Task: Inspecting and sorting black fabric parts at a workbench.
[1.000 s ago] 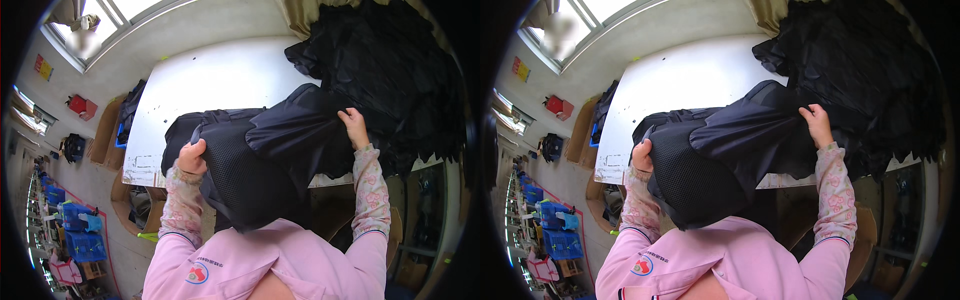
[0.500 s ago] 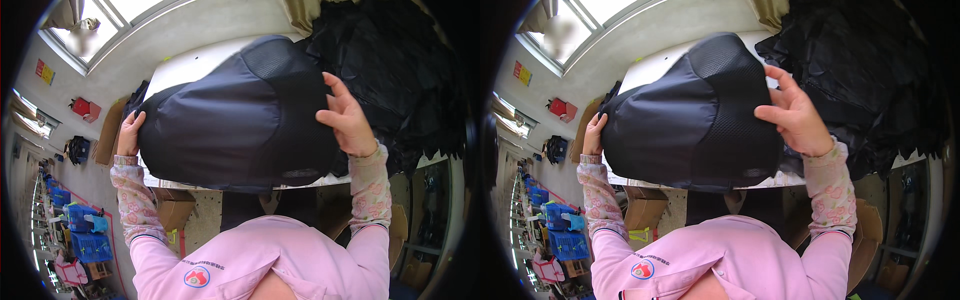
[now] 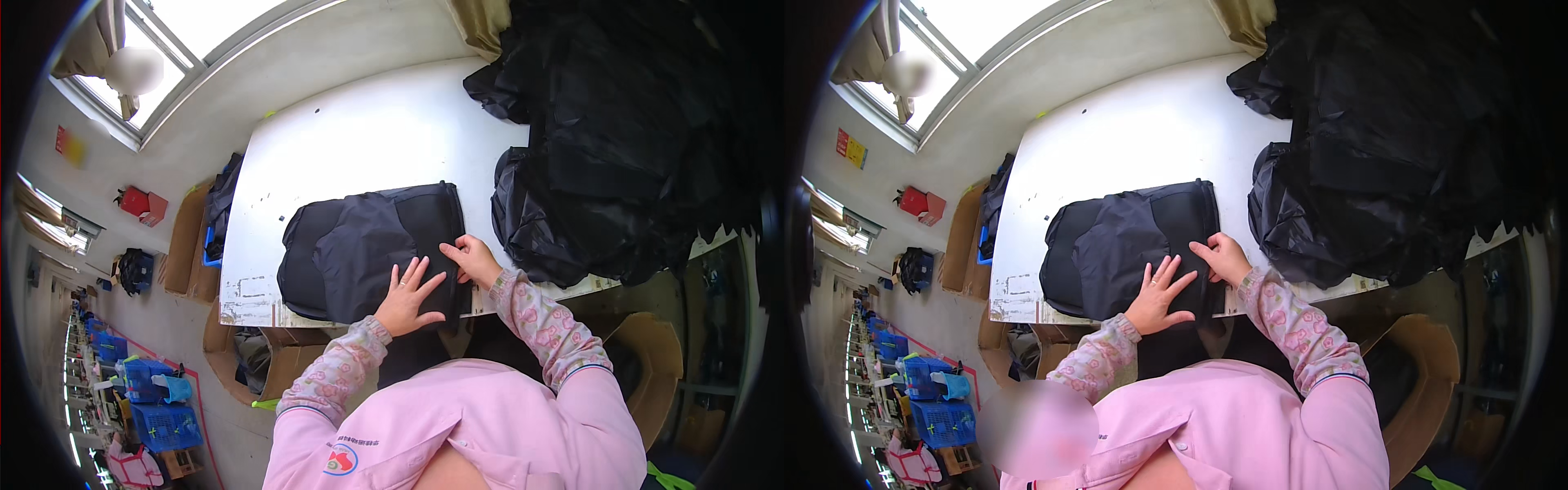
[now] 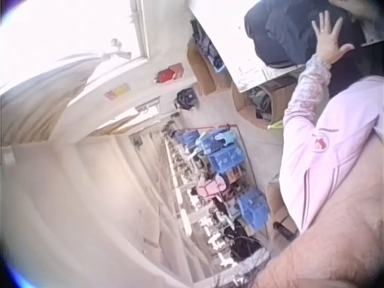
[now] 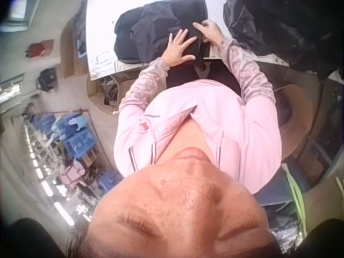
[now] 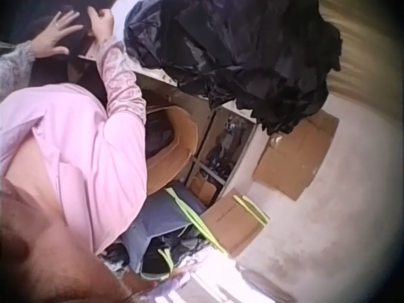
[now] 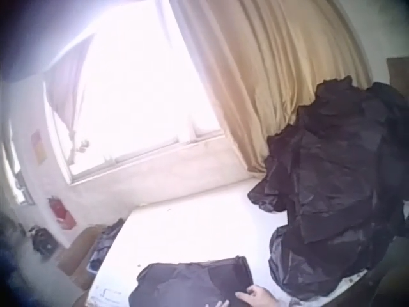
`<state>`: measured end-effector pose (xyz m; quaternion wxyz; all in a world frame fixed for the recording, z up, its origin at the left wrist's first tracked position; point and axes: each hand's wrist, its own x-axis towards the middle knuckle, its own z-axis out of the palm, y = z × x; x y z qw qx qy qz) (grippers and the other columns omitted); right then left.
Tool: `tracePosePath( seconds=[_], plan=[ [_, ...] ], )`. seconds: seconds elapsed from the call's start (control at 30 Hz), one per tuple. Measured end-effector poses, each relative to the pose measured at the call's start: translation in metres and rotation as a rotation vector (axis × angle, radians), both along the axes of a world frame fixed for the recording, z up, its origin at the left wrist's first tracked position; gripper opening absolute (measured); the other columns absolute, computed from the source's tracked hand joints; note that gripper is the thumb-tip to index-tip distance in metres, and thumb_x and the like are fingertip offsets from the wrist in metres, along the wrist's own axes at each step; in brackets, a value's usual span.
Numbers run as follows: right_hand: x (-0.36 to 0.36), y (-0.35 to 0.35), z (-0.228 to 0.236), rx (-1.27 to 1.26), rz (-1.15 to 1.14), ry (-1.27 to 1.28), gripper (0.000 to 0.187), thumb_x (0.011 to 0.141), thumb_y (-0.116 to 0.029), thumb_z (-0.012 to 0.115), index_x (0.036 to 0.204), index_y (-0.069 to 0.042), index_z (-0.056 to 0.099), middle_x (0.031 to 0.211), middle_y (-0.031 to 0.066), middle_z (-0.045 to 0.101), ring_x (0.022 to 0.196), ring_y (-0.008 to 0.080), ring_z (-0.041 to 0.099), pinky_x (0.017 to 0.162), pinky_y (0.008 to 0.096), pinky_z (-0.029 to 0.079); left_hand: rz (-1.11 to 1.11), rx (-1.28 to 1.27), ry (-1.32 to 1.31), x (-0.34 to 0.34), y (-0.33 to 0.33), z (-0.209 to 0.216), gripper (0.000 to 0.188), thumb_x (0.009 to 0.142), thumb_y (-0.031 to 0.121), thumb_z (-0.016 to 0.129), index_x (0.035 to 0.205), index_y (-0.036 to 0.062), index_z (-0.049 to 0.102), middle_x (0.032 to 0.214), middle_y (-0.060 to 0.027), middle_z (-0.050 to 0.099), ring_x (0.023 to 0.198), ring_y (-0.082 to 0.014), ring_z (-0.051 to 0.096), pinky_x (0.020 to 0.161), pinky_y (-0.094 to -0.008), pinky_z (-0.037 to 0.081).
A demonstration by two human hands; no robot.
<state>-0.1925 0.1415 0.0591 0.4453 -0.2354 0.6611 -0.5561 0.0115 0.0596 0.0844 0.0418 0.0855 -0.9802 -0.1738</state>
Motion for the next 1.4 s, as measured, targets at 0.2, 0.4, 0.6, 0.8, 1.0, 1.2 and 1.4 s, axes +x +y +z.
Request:
tracePosePath(
  seconds=[0.2,0.4,0.6,0.8,1.0,1.2,1.4],
  plan=[
    [-0.037,-0.068,-0.007,0.067,0.073,0.076,0.035,0.081,-0.028,0.073,0.095,0.002,0.061,0.073,0.0071,0.063,0.047,0.0118,0.053,0.04,0.0262,0.042,-0.008,-0.13,-0.052,0.002,0.005,-0.019,0.079,0.082,0.063,0.058,0.147,0.0243,0.037,0.156,-0.0203,0.018,0.145,-0.0386,0.014,0.111,-0.0634,0.01],
    [-0.124,-0.106,0.046,-0.172,-0.389,0.069,0.016,0.088,-0.019,0.067,0.091,-0.004,0.064,0.069,0.0014,0.062,0.048,0.0058,0.051,0.041,0.0214,0.04,0.017,-0.109,-0.02,-0.005,0.004,-0.021,0.077,0.083,0.064,0.056,0.147,0.025,0.037,0.156,-0.0193,0.019,0.145,-0.037,0.014,0.11,-0.0661,0.012],
    [-0.201,-0.022,0.055,-0.056,-0.309,0.791,0.014,0.086,-0.015,0.068,0.097,-0.007,0.064,0.078,0.0037,0.067,0.066,0.0177,0.062,0.058,0.0317,0.05,0.051,-0.08,-0.074,-0.001,0.001,-0.022,0.078,0.082,0.065,0.056,0.147,0.0264,0.037,0.158,-0.0167,0.016,0.146,-0.0356,0.012,0.111,-0.065,0.009],
    [-0.268,0.127,0.032,0.711,-0.202,1.326,0.048,0.074,-0.014,0.075,0.12,-0.014,0.059,0.126,0.0089,0.057,0.126,0.0292,0.046,0.103,0.0495,0.037,0.022,-0.049,-0.092,-0.003,-0.001,-0.021,0.079,0.082,0.066,0.056,0.148,0.0259,0.036,0.158,-0.0174,0.015,0.146,-0.0366,0.011,0.111,-0.0643,0.008],
    [-0.27,0.14,0.005,0.731,-0.195,1.418,0.009,0.081,-0.015,0.064,0.089,-0.012,0.066,0.097,0.0046,0.065,0.103,0.0258,0.058,0.087,0.0421,0.044,-0.02,0.045,-0.126,-0.009,-0.011,-0.018,0.076,0.084,0.06,0.06,0.147,0.0247,0.037,0.158,-0.0172,0.014,0.146,-0.037,0.01,0.111,-0.0648,0.009],
    [-0.296,0.142,0.074,0.513,-0.597,1.561,0.012,0.083,-0.009,0.058,0.091,-0.009,0.068,0.125,0.01,0.058,0.126,0.0305,0.045,0.103,0.0484,0.036,0.03,0.102,-0.072,-0.007,-0.011,-0.005,0.066,0.085,0.049,0.066,0.141,0.0201,0.047,0.153,-0.0196,0.026,0.144,-0.039,0.018,0.112,-0.0616,0.013],
    [-0.339,0.19,0.095,1.099,-0.408,1.347,0.027,0.089,-0.012,0.052,0.105,-0.01,0.073,0.133,0.0098,0.056,0.139,0.029,0.033,0.114,0.0588,0.017,0.035,0.146,0.025,0.0,-0.008,0.003,0.056,0.086,0.041,0.068,0.134,0.0176,0.054,0.148,-0.0203,0.035,0.142,-0.0401,0.024,0.113,-0.0583,0.019]
  ],
)
